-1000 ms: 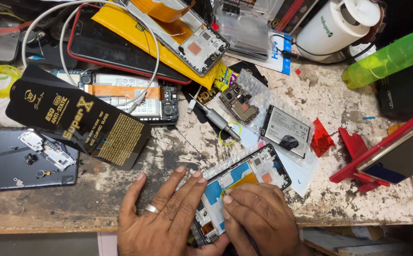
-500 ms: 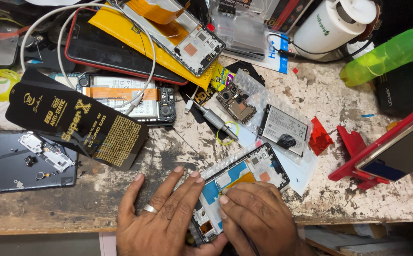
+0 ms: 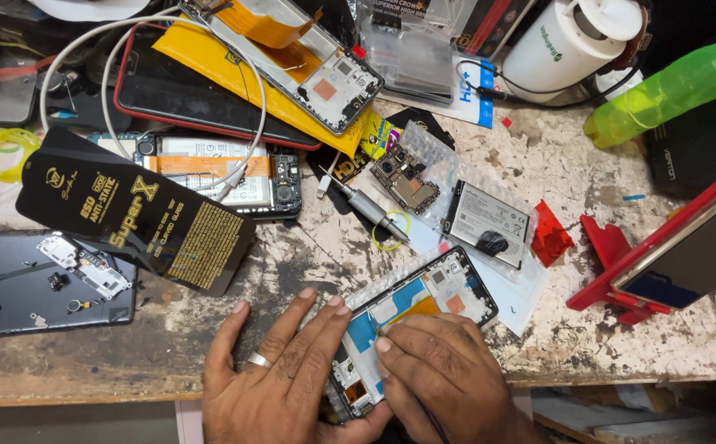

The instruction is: The person uses tweezers to peel and remove adhesive tape from the interior of a disassembled smartphone. The person repeatedly lifts and scrapes tape sections from the phone's internal frame and battery area.

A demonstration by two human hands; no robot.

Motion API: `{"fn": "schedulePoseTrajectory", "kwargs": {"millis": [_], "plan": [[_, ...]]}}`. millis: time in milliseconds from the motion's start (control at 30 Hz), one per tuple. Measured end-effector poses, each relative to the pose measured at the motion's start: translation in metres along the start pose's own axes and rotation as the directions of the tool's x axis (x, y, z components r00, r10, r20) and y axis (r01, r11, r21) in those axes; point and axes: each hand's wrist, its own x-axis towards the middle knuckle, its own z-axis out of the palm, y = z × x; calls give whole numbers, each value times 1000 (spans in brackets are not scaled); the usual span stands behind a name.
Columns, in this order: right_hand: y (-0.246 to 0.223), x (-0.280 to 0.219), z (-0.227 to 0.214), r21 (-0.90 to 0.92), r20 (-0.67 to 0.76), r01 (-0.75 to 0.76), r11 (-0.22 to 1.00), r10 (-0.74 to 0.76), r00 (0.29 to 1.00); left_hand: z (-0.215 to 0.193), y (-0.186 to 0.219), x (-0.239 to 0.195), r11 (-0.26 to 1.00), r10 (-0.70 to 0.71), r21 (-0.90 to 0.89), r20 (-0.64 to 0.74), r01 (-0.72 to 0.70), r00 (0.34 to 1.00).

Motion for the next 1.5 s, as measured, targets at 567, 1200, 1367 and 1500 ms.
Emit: {"fn": "schedulePoseTrajectory", "kwargs": {"millis": [567,1200,1367,1500], "plan": [[13,-39,-12,433,-212,-272,859,391,896,-28,11,20,1000,-22,15,138,20,990],[14,-53,-19,489,-343,-197,850,395,852,-33,69,106,842,-34,412,685,-349,728],[22,-62,-17,715,-354,-87,694,467,810,-28,73,127,860,-128,402,767,-314,629],[22,-63,-17,793,-282,-112,599,524,803,-25,72,135,870,-164,402,782,-286,601]]}}
